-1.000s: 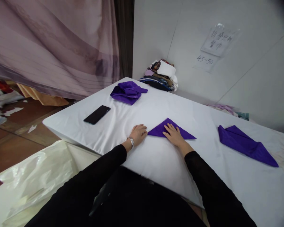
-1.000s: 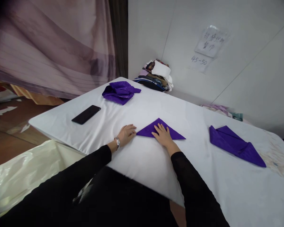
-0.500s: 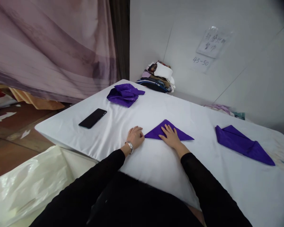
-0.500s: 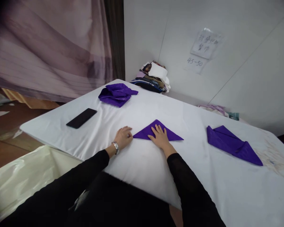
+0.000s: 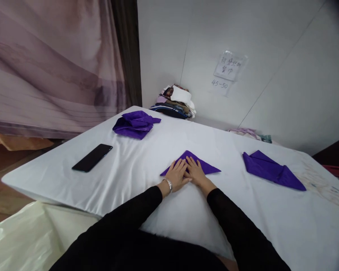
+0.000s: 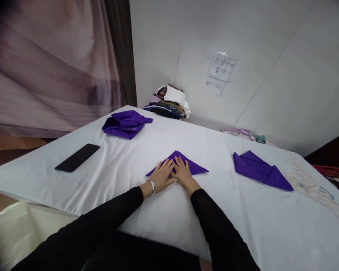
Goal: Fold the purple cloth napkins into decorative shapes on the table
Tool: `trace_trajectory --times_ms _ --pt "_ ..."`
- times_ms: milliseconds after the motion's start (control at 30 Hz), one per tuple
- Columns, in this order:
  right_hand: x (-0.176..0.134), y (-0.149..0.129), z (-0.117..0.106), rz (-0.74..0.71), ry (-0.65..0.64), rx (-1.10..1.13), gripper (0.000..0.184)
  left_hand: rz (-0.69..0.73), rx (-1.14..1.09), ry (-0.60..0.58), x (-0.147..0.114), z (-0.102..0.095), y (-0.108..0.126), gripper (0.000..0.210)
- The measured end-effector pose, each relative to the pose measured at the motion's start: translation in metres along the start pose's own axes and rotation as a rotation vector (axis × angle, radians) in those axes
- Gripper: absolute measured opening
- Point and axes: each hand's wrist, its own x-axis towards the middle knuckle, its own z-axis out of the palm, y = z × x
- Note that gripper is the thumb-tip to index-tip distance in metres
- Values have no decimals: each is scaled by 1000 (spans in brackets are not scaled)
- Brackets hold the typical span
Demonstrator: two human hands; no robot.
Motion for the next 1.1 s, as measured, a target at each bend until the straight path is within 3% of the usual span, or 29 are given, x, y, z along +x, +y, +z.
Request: trace_trajectory --times_ms 100,200,367,533,1100 --pt "0 2 -3 0 -12 40 59 -73 37 -66 5 10 -5 83" --pt "3 8 -6 24 44 120 57 -103 44 -84 4 12 -8 85" --pt "18 28 -8 251 221 134 56 -120 56 -82 2 8 -5 81" --pt "36 40 -6 363 269 164 35 -128 62 -66 1 8 -5 79" --pt "57 44 0 335 315 238 17 -157 82 -53 1 14 -4 81"
